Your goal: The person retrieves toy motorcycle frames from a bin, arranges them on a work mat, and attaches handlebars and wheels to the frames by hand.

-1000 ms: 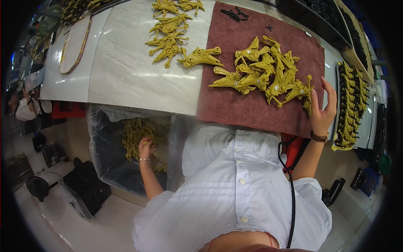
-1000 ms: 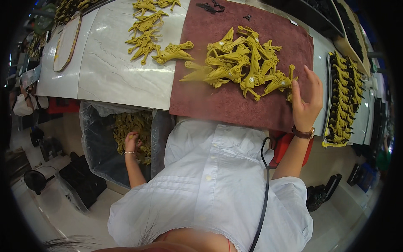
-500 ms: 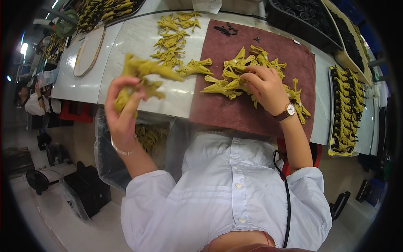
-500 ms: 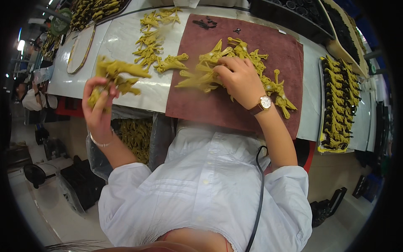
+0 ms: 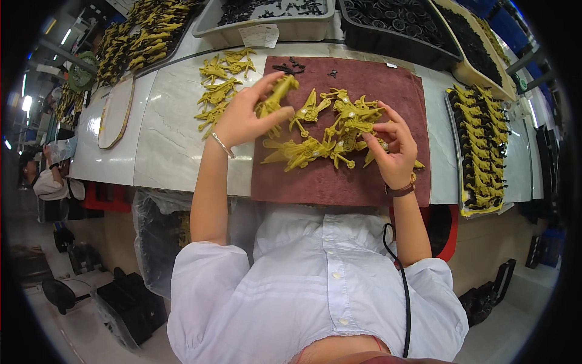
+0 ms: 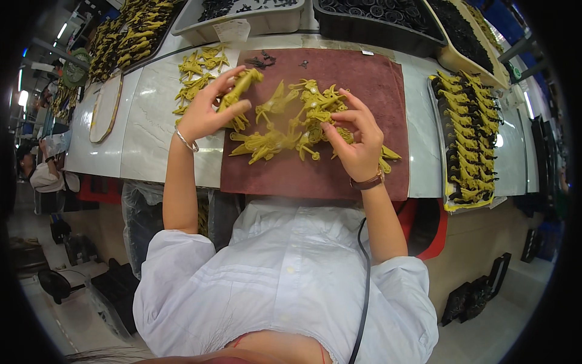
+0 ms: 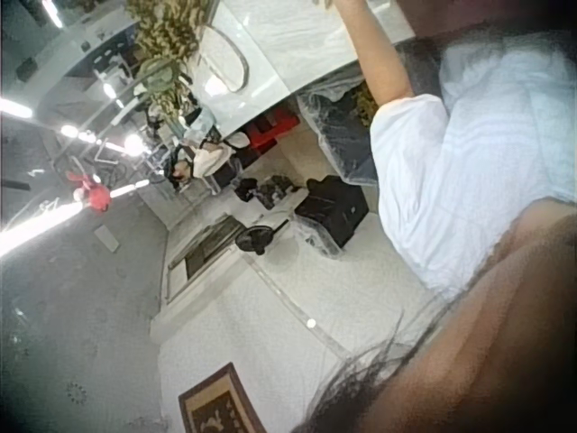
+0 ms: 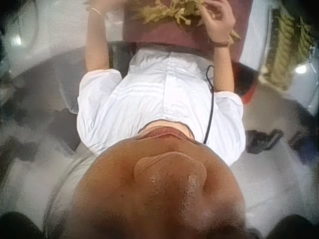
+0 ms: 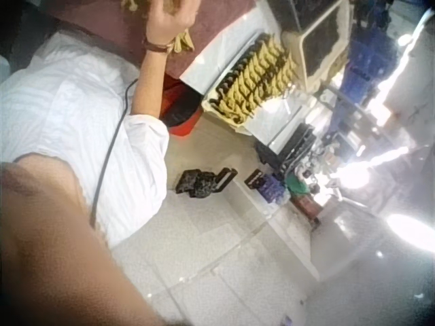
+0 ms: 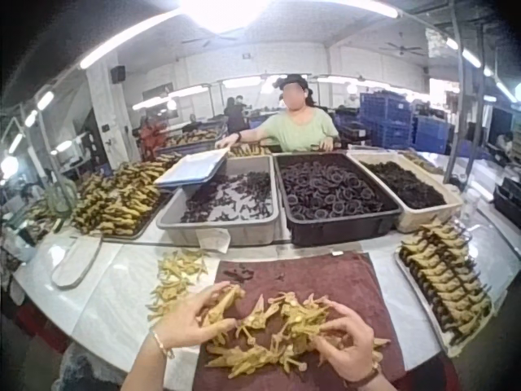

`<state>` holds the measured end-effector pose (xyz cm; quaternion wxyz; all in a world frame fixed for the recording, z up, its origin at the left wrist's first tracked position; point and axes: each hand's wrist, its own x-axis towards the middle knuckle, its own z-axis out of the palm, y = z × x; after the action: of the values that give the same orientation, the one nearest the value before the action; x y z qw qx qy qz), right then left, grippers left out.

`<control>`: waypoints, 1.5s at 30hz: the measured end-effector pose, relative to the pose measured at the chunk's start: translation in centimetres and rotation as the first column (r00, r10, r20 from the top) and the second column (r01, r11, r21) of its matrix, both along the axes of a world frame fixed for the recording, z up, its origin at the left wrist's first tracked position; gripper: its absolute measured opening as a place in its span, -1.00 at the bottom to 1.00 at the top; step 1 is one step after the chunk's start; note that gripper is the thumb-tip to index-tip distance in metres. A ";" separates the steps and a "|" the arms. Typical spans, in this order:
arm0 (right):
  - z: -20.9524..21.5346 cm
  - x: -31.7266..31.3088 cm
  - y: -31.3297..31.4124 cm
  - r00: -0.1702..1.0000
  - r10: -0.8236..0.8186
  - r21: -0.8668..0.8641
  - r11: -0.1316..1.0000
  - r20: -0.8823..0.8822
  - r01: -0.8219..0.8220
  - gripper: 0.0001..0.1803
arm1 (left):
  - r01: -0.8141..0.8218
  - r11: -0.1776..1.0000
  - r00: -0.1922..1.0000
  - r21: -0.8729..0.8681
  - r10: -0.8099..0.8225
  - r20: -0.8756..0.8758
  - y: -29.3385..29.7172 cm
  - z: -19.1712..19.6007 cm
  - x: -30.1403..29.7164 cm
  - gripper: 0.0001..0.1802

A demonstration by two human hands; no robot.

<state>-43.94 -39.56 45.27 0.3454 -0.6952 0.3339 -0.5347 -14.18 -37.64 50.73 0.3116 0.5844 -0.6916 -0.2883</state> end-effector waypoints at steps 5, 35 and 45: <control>-0.4 -1.1 0.5 0.971 -0.006 0.130 0.991 0.241 -0.026 -0.81 | -0.012 0.998 0.935 -0.060 0.032 0.354 1.7 -0.8 -0.7 -0.17; 3.9 -1.3 2.6 0.967 0.069 -0.205 0.971 -0.244 -0.121 -0.49 | 0.259 0.937 0.290 0.232 0.154 -0.944 0.9 -3.0 -13.4 -0.54; 0.8 -4.5 2.0 0.933 0.229 -0.094 0.960 -0.278 -0.263 -0.70 | 0.304 0.911 0.441 0.278 0.124 -0.889 1.0 -3.1 -15.1 -0.56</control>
<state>-48.41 -37.57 46.03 0.3161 -0.8175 0.2514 -0.4105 -29.32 -36.67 47.59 0.4858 0.3555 -0.3792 -0.7027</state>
